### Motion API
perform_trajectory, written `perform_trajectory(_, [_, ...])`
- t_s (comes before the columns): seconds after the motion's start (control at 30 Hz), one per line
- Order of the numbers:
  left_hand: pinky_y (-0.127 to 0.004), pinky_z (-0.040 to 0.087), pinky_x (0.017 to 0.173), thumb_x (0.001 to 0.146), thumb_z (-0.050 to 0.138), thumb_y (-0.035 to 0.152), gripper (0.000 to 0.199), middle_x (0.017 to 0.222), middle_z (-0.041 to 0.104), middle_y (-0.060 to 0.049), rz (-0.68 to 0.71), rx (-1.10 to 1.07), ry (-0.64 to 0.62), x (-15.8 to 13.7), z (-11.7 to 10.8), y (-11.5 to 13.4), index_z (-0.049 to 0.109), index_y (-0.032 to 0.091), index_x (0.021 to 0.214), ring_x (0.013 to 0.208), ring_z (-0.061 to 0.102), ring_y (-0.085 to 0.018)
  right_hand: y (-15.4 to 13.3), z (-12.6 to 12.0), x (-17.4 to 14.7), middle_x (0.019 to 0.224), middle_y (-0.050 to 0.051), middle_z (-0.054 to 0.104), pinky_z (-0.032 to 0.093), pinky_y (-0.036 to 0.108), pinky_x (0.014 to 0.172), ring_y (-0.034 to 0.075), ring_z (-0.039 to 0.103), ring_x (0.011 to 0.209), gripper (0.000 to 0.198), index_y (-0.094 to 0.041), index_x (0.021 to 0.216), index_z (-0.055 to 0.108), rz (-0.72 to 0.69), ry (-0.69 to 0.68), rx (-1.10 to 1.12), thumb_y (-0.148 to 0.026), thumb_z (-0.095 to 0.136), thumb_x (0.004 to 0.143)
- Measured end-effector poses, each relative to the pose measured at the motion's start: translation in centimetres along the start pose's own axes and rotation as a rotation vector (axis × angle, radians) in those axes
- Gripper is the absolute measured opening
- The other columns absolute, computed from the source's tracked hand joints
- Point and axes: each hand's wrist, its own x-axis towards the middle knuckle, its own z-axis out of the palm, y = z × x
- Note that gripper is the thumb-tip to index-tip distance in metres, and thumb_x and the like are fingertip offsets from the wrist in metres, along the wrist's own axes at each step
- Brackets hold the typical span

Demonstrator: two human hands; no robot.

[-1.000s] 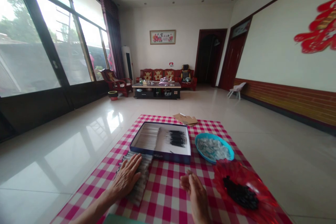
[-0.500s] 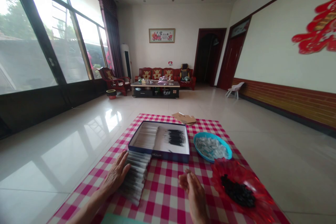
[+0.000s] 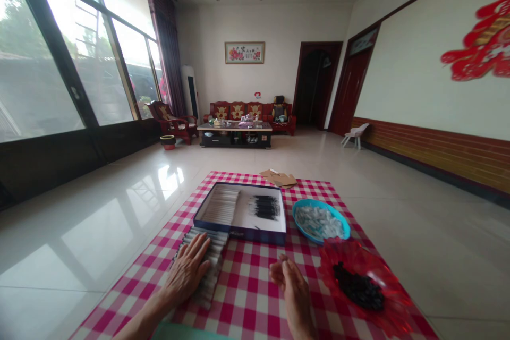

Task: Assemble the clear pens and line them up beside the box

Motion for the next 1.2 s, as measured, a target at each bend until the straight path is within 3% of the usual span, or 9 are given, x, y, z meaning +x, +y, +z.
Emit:
perform_trajectory(0.23, [-0.047,0.035,0.105,0.093,0.042,0.034,0.052,0.151,0.030,-0.007,0.060,-0.006,-0.002,-2.2,-0.6,-0.6,0.034,0.022,0.143,0.137,0.028,-0.028,0.0,0.1,0.0,0.078,0.004,0.073,0.054,0.034,0.072,0.021,0.067,0.075,0.048,-0.018,0.104,0.061,-0.002,-0.019,-0.018,-0.053,0.069,0.072])
perform_trajectory(0.4, [-0.045,0.035,0.105,0.091,0.045,0.033,0.053,0.149,0.035,-0.008,0.076,-0.007,0.043,-3.6,-0.7,-0.4,0.036,0.022,0.142,0.136,0.031,-0.029,0.0,0.1,0.0,0.079,0.004,0.073,0.054,0.032,0.072,0.020,0.067,0.075,0.048,-0.018,0.104,0.060,-0.003,-0.029,-0.019,-0.053,0.069,0.073])
perform_trajectory(0.63, [-0.046,0.041,0.098,0.090,0.048,0.028,0.041,0.132,0.054,-0.012,0.058,-0.022,0.210,-1.3,0.1,-0.3,0.050,0.019,0.130,0.124,0.046,-0.029,0.4,-0.3,0.2,0.080,0.005,0.073,0.055,0.034,0.073,0.021,0.067,0.076,0.049,-0.017,0.105,0.060,-0.013,-0.033,-0.046,-0.054,0.068,0.073])
perform_trajectory(0.8, [-0.044,0.045,0.093,0.091,0.047,0.027,0.036,0.124,0.056,-0.013,0.038,-0.055,0.288,-0.2,0.3,-0.4,0.053,0.019,0.125,0.112,0.054,-0.027,0.7,-0.6,0.3,0.081,0.005,0.073,0.055,0.034,0.074,0.022,0.068,0.078,0.049,-0.017,0.106,0.060,-0.012,-0.035,-0.047,-0.053,0.067,0.073])
perform_trajectory(1.03, [-0.047,0.042,0.097,0.092,0.046,0.029,0.039,0.132,0.053,-0.011,0.081,-0.006,0.232,-1.0,0.6,-0.8,0.049,0.021,0.130,0.124,0.045,-0.029,0.6,-0.4,0.3,0.079,0.005,0.072,0.055,0.034,0.071,0.021,0.067,0.073,0.047,-0.017,0.105,0.061,-0.021,-0.042,-0.055,-0.053,0.066,0.075])
perform_trajectory(1.2, [-0.045,0.044,0.093,0.091,0.048,0.028,0.037,0.126,0.056,-0.012,0.079,-0.029,0.248,-0.4,0.4,-0.6,0.053,0.020,0.127,0.116,0.051,-0.027,0.6,-0.5,0.3,0.080,0.005,0.073,0.055,0.034,0.072,0.022,0.068,0.075,0.048,-0.017,0.106,0.061,-0.022,-0.044,-0.065,-0.053,0.065,0.075])
